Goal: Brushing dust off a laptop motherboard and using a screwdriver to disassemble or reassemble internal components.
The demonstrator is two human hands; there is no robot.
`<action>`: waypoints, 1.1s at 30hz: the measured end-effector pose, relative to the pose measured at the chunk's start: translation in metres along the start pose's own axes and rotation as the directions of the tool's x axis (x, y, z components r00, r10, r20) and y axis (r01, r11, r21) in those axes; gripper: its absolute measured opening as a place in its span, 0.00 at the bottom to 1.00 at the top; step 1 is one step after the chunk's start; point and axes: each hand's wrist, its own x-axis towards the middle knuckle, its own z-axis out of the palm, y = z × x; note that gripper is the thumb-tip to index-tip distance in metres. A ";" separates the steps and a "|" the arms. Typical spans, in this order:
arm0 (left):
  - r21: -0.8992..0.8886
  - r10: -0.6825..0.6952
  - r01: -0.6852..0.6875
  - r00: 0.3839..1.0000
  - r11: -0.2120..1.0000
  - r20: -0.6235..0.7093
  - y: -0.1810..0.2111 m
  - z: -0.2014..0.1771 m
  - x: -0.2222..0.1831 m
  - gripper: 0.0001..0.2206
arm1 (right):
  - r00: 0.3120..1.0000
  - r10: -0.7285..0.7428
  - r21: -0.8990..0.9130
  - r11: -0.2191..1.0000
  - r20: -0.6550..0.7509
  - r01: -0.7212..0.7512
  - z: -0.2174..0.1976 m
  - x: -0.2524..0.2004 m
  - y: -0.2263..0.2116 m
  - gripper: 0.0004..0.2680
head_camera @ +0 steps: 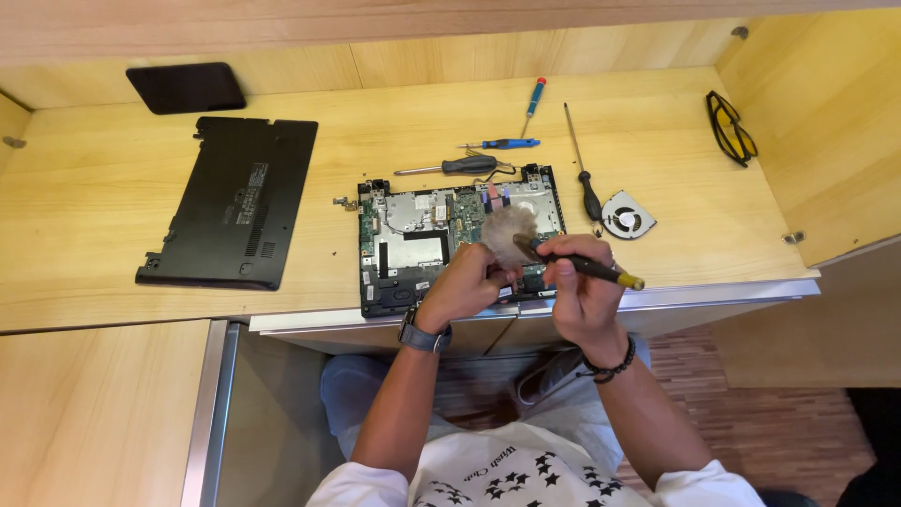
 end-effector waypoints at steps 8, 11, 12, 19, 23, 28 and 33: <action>0.014 -0.032 0.032 0.999 0.999 -0.001 -0.035 0.003 -0.003 0.06 | 0.994 0.086 -0.054 0.995 -0.062 -0.090 -0.020 -0.005 -0.008 0.07; 0.001 -0.027 0.027 1.000 1.000 0.016 -0.024 0.006 -0.004 0.04 | 0.985 0.048 0.024 0.999 -0.168 -0.045 -0.018 -0.005 -0.006 0.08; -0.012 -0.029 0.029 1.000 1.000 0.012 -0.024 0.008 -0.004 0.04 | 0.981 0.044 0.041 0.998 -0.188 -0.037 -0.017 -0.004 -0.004 0.08; 0.046 -0.008 0.011 0.998 0.999 -0.064 -0.018 -0.005 -0.005 0.05 | 0.978 0.206 -0.152 0.968 0.033 -0.199 -0.020 -0.023 0.008 0.09; -0.040 0.000 -0.006 0.989 0.999 -0.145 0.000 -0.011 -0.005 0.07 | 0.944 0.291 0.020 0.956 -0.154 -0.292 -0.039 -0.020 0.016 0.08; -0.061 -0.028 0.020 0.989 0.998 -0.146 0.010 -0.006 -0.006 0.10 | 0.913 0.289 0.239 0.945 -0.289 -0.224 -0.040 -0.002 0.013 0.07; 0.076 -0.138 0.147 0.984 0.986 -0.113 0.022 -0.018 -0.015 0.12 | 0.984 0.007 -0.068 0.997 -0.176 -0.019 -0.045 0.010 0.039 0.09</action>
